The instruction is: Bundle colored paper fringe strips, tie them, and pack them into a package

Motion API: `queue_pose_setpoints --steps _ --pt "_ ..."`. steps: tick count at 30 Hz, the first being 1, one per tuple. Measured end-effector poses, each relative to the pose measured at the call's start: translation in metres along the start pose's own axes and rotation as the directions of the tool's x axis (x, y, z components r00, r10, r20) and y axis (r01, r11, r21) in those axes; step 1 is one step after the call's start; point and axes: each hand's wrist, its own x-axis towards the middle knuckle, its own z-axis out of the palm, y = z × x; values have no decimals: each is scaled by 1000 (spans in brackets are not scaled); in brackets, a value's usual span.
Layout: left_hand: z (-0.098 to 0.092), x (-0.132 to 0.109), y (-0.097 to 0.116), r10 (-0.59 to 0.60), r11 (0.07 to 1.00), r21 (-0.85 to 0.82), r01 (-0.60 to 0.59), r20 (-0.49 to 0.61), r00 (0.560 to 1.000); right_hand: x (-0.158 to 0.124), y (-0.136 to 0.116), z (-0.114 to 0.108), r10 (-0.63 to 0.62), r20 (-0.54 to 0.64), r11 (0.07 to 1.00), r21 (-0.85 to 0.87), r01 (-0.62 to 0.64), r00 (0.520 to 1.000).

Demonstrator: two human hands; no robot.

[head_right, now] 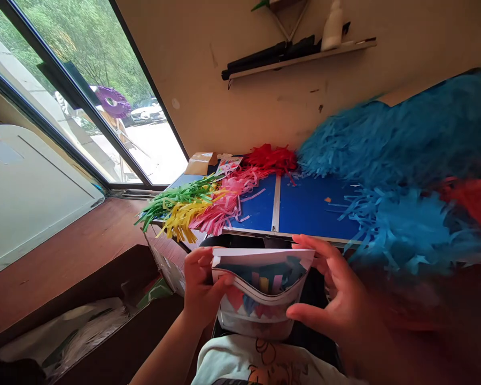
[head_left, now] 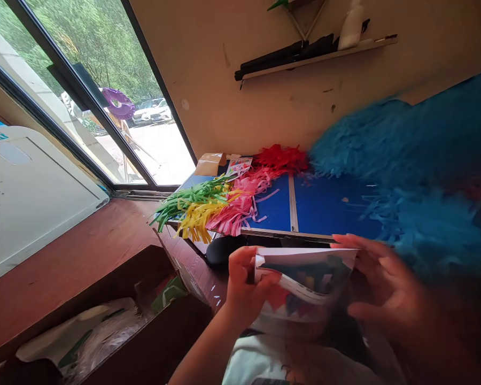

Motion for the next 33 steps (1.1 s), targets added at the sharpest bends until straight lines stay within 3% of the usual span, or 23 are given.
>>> queue_pose_setpoints --steps 2,4,7,9,12,17,24,30,33 --pt "-5 2 4 -61 998 1 61 37 997 -3 6 11 83 -60 973 221 -68 995" --pt "-11 7 8 -107 994 27 104 128 986 -2 8 18 187 -36 925 344 -164 982" --pt "-18 14 13 -83 996 1 85 221 972 1 6 20 315 31 889 341 -306 949" --pt "-19 16 14 -72 993 -77 93 242 968 4 2 18 336 50 891 308 -334 941" --pt "-20 15 13 -94 982 -132 134 274 957 5 0 18 299 25 912 287 -293 954" --pt "-22 13 11 -47 980 -169 103 310 949 3 2 20 157 -58 948 288 -134 986" --pt "-25 12 11 61 989 -149 -15 309 949 3 -1 11 -38 31 978 209 30 999" --pt "-25 5 12 163 980 -154 -122 287 944 -1 -6 12 -12 20 975 221 7 1000" --pt "-25 2 15 223 971 -146 -188 278 934 -5 -11 13 68 20 966 248 -71 997"
